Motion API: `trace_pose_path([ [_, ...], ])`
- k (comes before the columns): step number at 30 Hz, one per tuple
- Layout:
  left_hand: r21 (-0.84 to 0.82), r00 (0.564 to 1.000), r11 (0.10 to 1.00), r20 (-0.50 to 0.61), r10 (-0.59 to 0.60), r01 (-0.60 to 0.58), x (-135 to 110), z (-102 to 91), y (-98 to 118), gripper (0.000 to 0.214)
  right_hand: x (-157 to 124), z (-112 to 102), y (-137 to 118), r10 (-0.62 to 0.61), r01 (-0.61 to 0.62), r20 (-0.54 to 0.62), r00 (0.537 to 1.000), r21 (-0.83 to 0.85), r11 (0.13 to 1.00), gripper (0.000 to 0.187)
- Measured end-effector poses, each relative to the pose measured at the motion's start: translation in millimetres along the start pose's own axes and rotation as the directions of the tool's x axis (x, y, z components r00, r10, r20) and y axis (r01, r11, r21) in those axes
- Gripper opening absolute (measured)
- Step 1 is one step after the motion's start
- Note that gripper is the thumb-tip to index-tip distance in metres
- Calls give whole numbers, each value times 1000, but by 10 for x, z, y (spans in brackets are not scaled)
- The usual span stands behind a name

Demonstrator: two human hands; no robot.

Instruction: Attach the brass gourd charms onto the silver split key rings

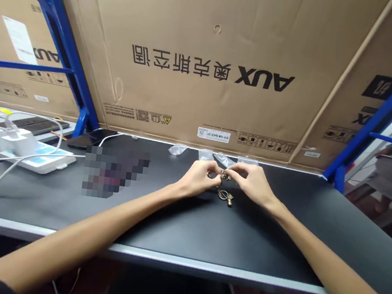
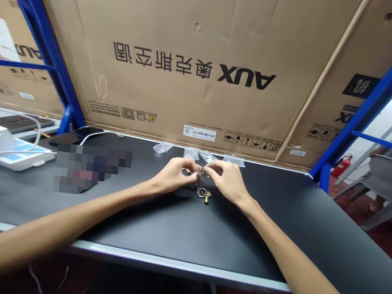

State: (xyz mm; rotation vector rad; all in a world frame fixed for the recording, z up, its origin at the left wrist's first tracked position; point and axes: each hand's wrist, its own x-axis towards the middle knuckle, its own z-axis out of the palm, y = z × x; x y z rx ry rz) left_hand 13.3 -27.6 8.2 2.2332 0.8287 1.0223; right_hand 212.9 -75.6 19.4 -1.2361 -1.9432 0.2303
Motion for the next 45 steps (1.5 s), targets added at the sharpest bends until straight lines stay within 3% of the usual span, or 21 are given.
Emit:
trace_pose_path([
  [9, 8, 997, 998, 33, 68, -68, -13, -20, 18, 11, -34, 43, -16, -70, 70, -8, 997, -46, 997, 24],
  [16, 8, 997, 1000, 77, -14, 14, 8, -55, 38, 18, -35, 74, 12, -124, 122, -28, 992, -55, 991, 22],
  [21, -157, 988, 981, 115, -99, 117, 30, -59, -1, 25, -42, 74, 10, -147, 138, -42, 988, -159, 977, 16],
  [27, -98, 990, 995, 140, 17, -4, 41, -60, -46, 28, -41, 76, 14, -139, 132, -40, 990, -141, 981, 16],
  [34, -16, 997, 997, 8, -75, 75, 26, -49, -13, 22, -67, 103, -48, -193, 190, -6, 981, -142, 971, 17],
  [36, 44, 999, 998, -13, -34, 35, 26, -53, -9, 18, -70, 108, -47, -190, 184, -21, 982, -171, 968, 16],
  [40, 164, 976, 962, 18, 217, -217, 34, -64, -30, 19, -60, 92, -13, -183, 164, -80, 980, -200, 966, 13],
  [43, 239, 979, 951, -2, 202, -196, 39, -66, -46, 21, -52, 73, 3, -191, 170, -89, 978, -202, 964, 12],
  [45, 201, 986, 967, -25, 164, -156, 40, -65, -49, 18, -52, 70, 0, -202, 181, -84, 976, -210, 961, 12],
])
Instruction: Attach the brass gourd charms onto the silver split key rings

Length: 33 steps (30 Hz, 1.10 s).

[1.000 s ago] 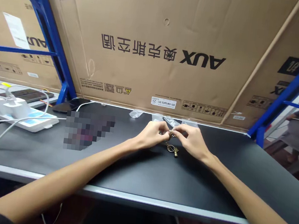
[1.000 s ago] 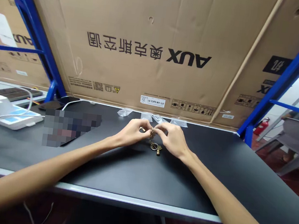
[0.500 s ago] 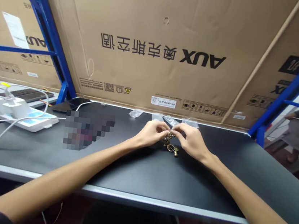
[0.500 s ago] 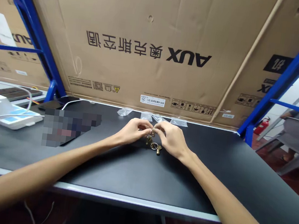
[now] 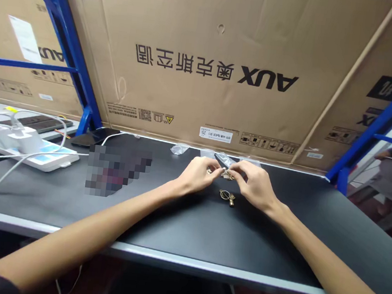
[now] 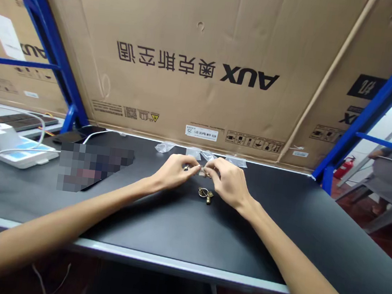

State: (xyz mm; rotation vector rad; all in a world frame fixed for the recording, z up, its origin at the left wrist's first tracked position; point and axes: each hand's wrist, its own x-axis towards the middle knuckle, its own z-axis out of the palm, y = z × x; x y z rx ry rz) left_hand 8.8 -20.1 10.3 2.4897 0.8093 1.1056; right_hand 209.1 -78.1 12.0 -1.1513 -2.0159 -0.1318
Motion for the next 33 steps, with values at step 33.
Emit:
trace_pose_path([
  [33, -570, 912, 747, 10, -411, 343, -11, 29, 109, 26, -96, 119, -38, -208, 194, -7, 978, -325, 926, 30],
])
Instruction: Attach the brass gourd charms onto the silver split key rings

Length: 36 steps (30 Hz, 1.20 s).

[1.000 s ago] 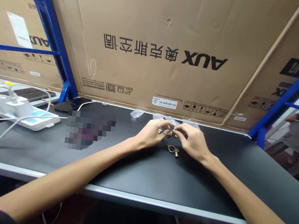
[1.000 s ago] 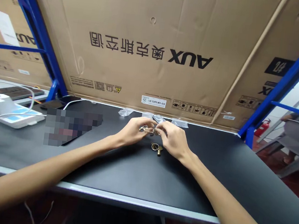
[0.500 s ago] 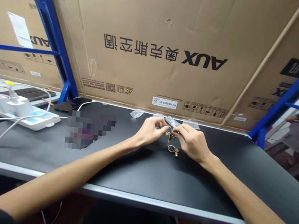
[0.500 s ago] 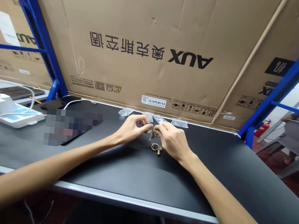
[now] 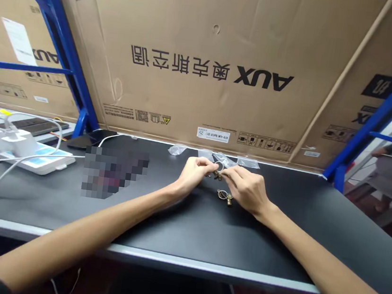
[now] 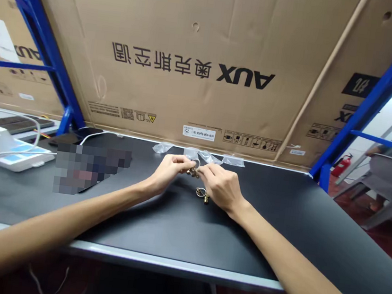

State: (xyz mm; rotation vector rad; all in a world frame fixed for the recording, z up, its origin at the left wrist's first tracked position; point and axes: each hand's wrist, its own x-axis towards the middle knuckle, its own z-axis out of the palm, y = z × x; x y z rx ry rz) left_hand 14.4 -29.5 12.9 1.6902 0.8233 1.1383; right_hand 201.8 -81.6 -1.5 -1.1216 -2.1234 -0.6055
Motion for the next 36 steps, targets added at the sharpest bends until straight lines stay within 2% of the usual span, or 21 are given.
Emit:
trace_pose_path([
  [4, 36, 991, 994, 84, 100, -103, 43, -39, 25, 24, -6, -4, -19, 24, -20, -40, 999, 89, 996, 26],
  [8, 135, 980, 979, 151, 132, -153, 141, -163, 95, 23, 35, -72, 36, 188, -170, -122, 975, 148, 974, 26],
  [9, 138, 974, 980, 195, 116, -144, 163, -206, 118, 22, 48, -89, 62, 218, -200, -106, 970, 156, 967, 27],
  [11, 105, 937, 989, 343, 63, -105, 193, -299, 165, 19, 67, -109, 118, 226, -224, 8, 974, 166, 960, 29],
  [13, 97, 856, 995, 516, -29, -26, 205, -389, 202, 17, 69, -100, 164, 176, -210, 186, 967, 179, 961, 30],
  [15, 192, 701, 981, 696, -153, 24, 207, -458, 220, 16, 55, -63, 189, 131, -199, 325, 937, 185, 962, 26],
  [16, 251, 636, 968, 744, -205, 20, 208, -481, 220, 17, 43, -38, 196, 127, -202, 360, 924, 177, 963, 24],
  [17, 305, 595, 952, 766, -243, -4, 209, -496, 216, 17, 30, -12, 201, 134, -207, 376, 917, 161, 965, 23],
  [18, 347, 583, 937, 770, -259, -42, 213, -502, 206, 17, 17, 15, 208, 144, -211, 381, 913, 140, 968, 24],
  [19, 377, 592, 922, 765, -254, -91, 218, -499, 190, 18, 3, 40, 217, 152, -210, 377, 914, 117, 971, 25],
  [21, 417, 646, 890, 734, -208, -187, 234, -476, 134, 21, -24, 86, 248, 162, -200, 355, 921, 72, 977, 30],
  [23, 469, 745, 844, 654, -133, -261, 253, -439, 36, 27, -50, 125, 292, 150, -174, 342, 927, 40, 984, 34],
  [25, 570, 889, 761, 457, 21, -310, 269, -406, -101, 27, -68, 154, 333, 115, -138, 352, 929, 40, 990, 34],
  [26, 621, 915, 697, 383, 128, -358, 275, -396, -175, 28, -73, 161, 348, 97, -124, 361, 928, 52, 991, 33],
  [27, 653, 907, 637, 369, 204, -409, 280, -391, -246, 30, -74, 162, 357, 85, -119, 366, 927, 70, 990, 32],
  [28, 667, 889, 594, 395, 230, -450, 283, -392, -306, 33, -72, 155, 358, 80, -121, 369, 926, 89, 989, 31],
  [32, 688, 846, 518, 512, 152, -509, 289, -435, -369, 28, -34, 56, 307, 64, -139, 402, 913, 162, 977, 29],
  [36, 719, 876, 530, 472, 103, -450, 281, -485, -204, 23, 29, -85, 279, 101, -180, 418, 903, 155, 971, 29],
])
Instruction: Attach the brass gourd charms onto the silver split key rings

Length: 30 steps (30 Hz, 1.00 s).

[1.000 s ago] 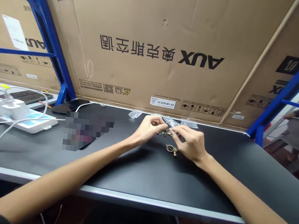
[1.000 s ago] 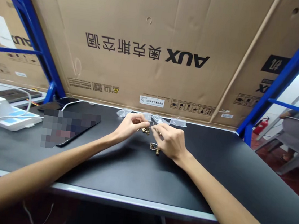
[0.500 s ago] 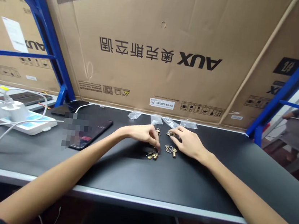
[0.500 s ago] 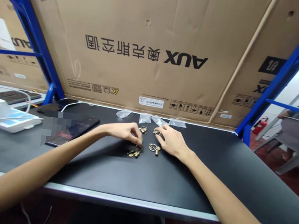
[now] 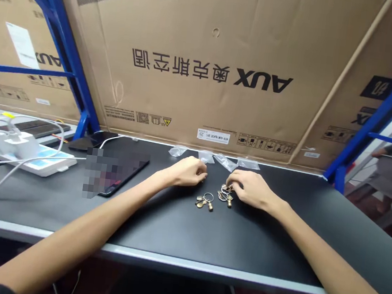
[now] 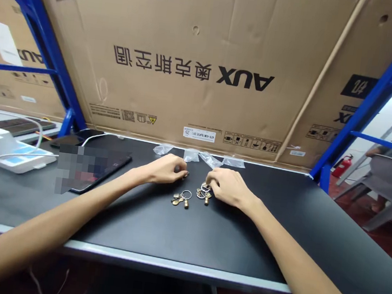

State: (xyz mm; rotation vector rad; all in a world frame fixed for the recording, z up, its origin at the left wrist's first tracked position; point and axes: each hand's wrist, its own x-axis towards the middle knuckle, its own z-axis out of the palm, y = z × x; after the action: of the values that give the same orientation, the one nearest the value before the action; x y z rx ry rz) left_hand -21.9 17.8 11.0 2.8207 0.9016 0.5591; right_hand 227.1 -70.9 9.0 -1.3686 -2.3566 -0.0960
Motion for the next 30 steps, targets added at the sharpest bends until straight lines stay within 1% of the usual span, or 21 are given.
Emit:
trace_pose_path([
  [3, 13, 995, 996, -48, -91, 91, 1, -104, 45, 35, 11, -89, 62, 86, -88, -93, 992, -22, 996, 32],
  [6, 37, 977, 984, -138, -165, 172, 18, -152, 35, 44, 24, -113, 195, 171, -174, -164, 971, -5, 985, 33],
  [8, 36, 954, 972, -204, -220, 232, 32, -165, -14, 46, 31, -87, 286, 221, -222, -174, 960, 14, 975, 33],
  [10, 23, 921, 952, -259, -290, 306, 37, -173, -93, 46, 36, -42, 360, 262, -260, -149, 954, 28, 965, 33],
  [12, 25, 885, 920, -285, -367, 390, 30, -176, -187, 45, 40, 2, 420, 301, -299, -123, 946, 31, 954, 33],
  [14, 74, 855, 878, -277, -438, 473, 12, -165, -277, 43, 41, 33, 475, 349, -350, -105, 931, 8, 937, 32],
  [17, 219, 813, 786, -248, -528, 578, -16, -107, -375, 40, 40, 65, 559, 450, -455, -73, 890, -79, 887, 31],
  [20, 259, 785, 741, -229, -576, 619, -23, -20, -428, 36, 39, 114, 622, 521, -522, -48, 852, -142, 841, 31],
  [24, 253, 767, 725, -182, -615, 641, -10, 43, -462, 32, 51, 188, 638, 530, -523, -8, 848, -179, 833, 30],
  [27, 241, 756, 718, -157, -635, 653, -8, 34, -474, 32, 59, 203, 630, 530, -517, 20, 847, -198, 833, 31],
  [30, 235, 759, 723, -137, -637, 649, -16, 12, -476, 31, 59, 193, 629, 531, -513, 43, 846, -208, 833, 32],
])
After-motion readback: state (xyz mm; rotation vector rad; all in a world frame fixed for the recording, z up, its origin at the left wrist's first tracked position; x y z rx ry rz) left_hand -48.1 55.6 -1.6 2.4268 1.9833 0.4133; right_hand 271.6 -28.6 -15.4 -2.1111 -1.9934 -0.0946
